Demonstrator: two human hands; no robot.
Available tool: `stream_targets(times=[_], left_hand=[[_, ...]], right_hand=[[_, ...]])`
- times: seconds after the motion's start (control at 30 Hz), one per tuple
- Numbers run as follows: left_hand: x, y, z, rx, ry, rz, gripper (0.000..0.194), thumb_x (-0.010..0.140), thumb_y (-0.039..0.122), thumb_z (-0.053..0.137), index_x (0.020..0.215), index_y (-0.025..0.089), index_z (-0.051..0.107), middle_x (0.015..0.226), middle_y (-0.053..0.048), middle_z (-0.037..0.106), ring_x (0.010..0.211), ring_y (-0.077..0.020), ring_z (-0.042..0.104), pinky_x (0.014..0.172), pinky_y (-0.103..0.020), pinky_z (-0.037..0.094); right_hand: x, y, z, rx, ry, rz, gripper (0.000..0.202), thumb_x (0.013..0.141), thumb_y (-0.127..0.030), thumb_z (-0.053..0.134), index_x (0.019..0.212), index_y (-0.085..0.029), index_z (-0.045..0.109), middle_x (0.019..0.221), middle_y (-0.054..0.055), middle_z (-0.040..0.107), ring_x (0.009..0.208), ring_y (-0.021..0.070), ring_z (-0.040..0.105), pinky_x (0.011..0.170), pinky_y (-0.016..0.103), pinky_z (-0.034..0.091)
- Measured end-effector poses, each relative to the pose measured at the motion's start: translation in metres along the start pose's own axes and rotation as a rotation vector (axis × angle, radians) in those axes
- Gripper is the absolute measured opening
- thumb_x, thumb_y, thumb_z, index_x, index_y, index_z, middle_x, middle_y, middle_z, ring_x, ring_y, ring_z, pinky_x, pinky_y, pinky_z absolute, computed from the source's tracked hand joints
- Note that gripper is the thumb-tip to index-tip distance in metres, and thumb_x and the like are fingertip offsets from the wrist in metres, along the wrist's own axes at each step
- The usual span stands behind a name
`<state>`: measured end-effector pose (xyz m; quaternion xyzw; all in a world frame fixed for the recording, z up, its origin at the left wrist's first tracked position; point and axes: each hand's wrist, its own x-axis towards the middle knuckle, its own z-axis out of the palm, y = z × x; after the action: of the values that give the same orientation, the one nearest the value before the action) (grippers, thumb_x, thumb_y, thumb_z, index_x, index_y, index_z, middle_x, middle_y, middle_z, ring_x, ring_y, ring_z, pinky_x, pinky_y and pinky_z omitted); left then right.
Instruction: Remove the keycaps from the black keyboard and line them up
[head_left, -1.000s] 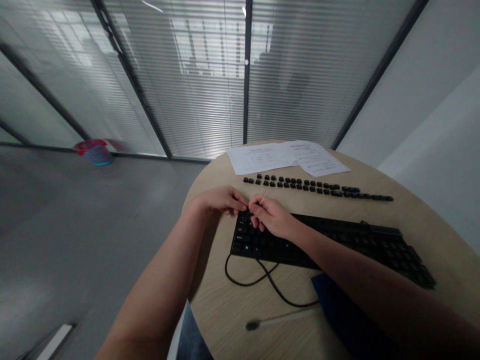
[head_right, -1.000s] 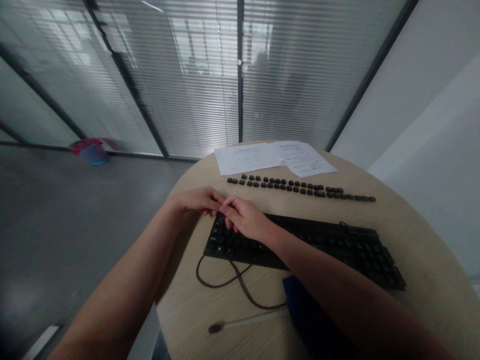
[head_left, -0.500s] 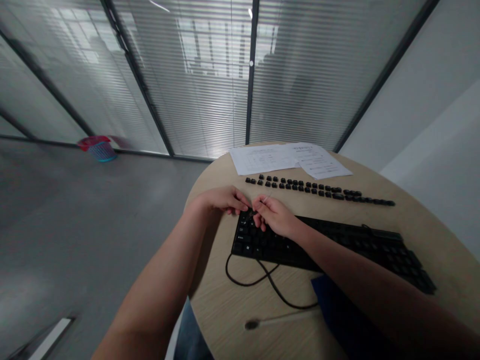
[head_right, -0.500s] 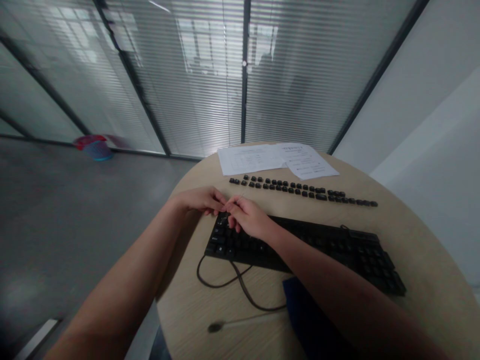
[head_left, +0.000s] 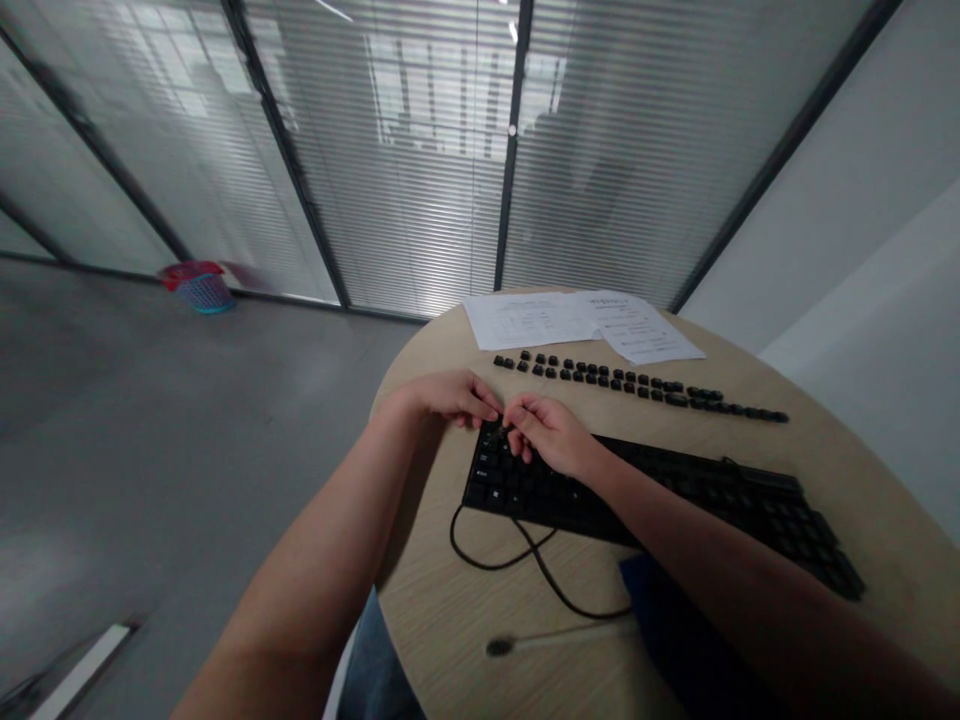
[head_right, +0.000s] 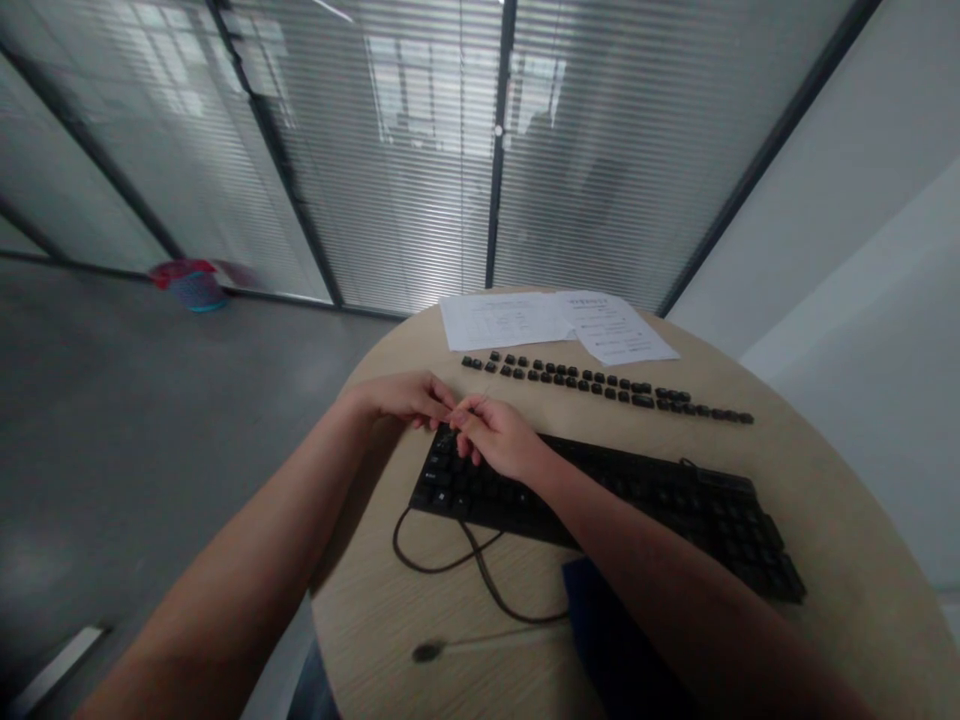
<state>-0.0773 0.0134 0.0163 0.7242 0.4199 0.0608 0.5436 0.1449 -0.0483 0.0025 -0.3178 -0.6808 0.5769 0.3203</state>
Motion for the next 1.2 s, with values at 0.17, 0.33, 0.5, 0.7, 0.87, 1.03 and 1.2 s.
stream_targets(times=[0.17, 0.33, 0.5, 0.7, 0.87, 1.03, 1.2], left_hand=[[-0.002, 0.006, 0.001, 0.002, 0.013, -0.038, 0.029, 0.077, 0.042, 0.077, 0.095, 0.019, 0.080, 0.067, -0.001, 0.068, 0.050, -0.0084, 0.053, 0.046, -0.019, 0.031], [-0.002, 0.006, 0.002, -0.018, 0.017, -0.042, 0.030, 0.073, 0.041, 0.079, 0.091, 0.017, 0.080, 0.065, -0.001, 0.068, 0.050, -0.0084, 0.053, 0.044, -0.018, 0.029], [0.000, 0.003, 0.003, -0.017, 0.033, -0.030, 0.032, 0.071, 0.039, 0.079, 0.094, 0.017, 0.081, 0.063, -0.001, 0.068, 0.047, -0.0083, 0.051, 0.043, -0.019, 0.028], [0.001, 0.002, 0.004, -0.021, 0.037, -0.033, 0.036, 0.071, 0.037, 0.079, 0.101, 0.017, 0.080, 0.063, -0.001, 0.068, 0.051, -0.0100, 0.054, 0.044, -0.019, 0.028], [0.004, 0.001, 0.006, -0.044, 0.036, -0.024, 0.031, 0.069, 0.037, 0.079, 0.093, 0.017, 0.081, 0.061, -0.001, 0.067, 0.051, -0.0096, 0.053, 0.044, -0.019, 0.029], [0.002, 0.005, 0.005, -0.018, 0.030, -0.061, 0.030, 0.069, 0.037, 0.079, 0.093, 0.018, 0.081, 0.062, 0.000, 0.066, 0.051, -0.0094, 0.053, 0.044, -0.019, 0.028], [0.002, 0.006, 0.006, -0.026, 0.030, -0.052, 0.023, 0.069, 0.035, 0.078, 0.085, 0.018, 0.080, 0.063, -0.001, 0.066, 0.053, -0.0092, 0.055, 0.044, -0.018, 0.030]], right_hand=[[-0.002, 0.002, -0.001, -0.055, 0.053, -0.081, 0.053, 0.091, -0.071, 0.050, 0.088, -0.019, 0.059, 0.064, -0.001, 0.062, 0.047, 0.0093, 0.053, 0.046, 0.021, 0.039], [-0.008, 0.001, -0.001, -0.186, 0.021, -0.133, 0.046, 0.097, -0.064, 0.047, 0.087, -0.020, 0.059, 0.066, -0.001, 0.062, 0.050, 0.0104, 0.055, 0.050, 0.022, 0.042], [-0.013, -0.001, -0.001, -0.393, -0.038, -0.222, 0.032, 0.101, -0.050, 0.051, 0.089, -0.022, 0.060, 0.067, -0.002, 0.061, 0.053, 0.0112, 0.057, 0.053, 0.023, 0.041], [-0.013, -0.001, -0.002, -0.471, -0.022, -0.227, 0.029, 0.101, -0.046, 0.050, 0.088, -0.022, 0.060, 0.061, -0.004, 0.058, 0.047, 0.0119, 0.056, 0.050, 0.024, 0.040], [-0.013, 0.001, -0.001, -0.483, -0.011, -0.205, 0.027, 0.100, -0.045, 0.052, 0.088, -0.022, 0.060, 0.060, -0.003, 0.060, 0.047, 0.0127, 0.059, 0.051, 0.024, 0.042], [-0.011, -0.001, 0.001, -0.465, 0.002, -0.145, 0.025, 0.099, -0.043, 0.052, 0.087, -0.022, 0.059, 0.062, -0.003, 0.063, 0.048, 0.0122, 0.061, 0.052, 0.023, 0.043], [-0.008, -0.006, 0.002, -0.473, -0.045, -0.091, 0.024, 0.100, -0.043, 0.051, 0.088, -0.022, 0.058, 0.060, -0.005, 0.059, 0.046, 0.0113, 0.057, 0.051, 0.023, 0.041]])
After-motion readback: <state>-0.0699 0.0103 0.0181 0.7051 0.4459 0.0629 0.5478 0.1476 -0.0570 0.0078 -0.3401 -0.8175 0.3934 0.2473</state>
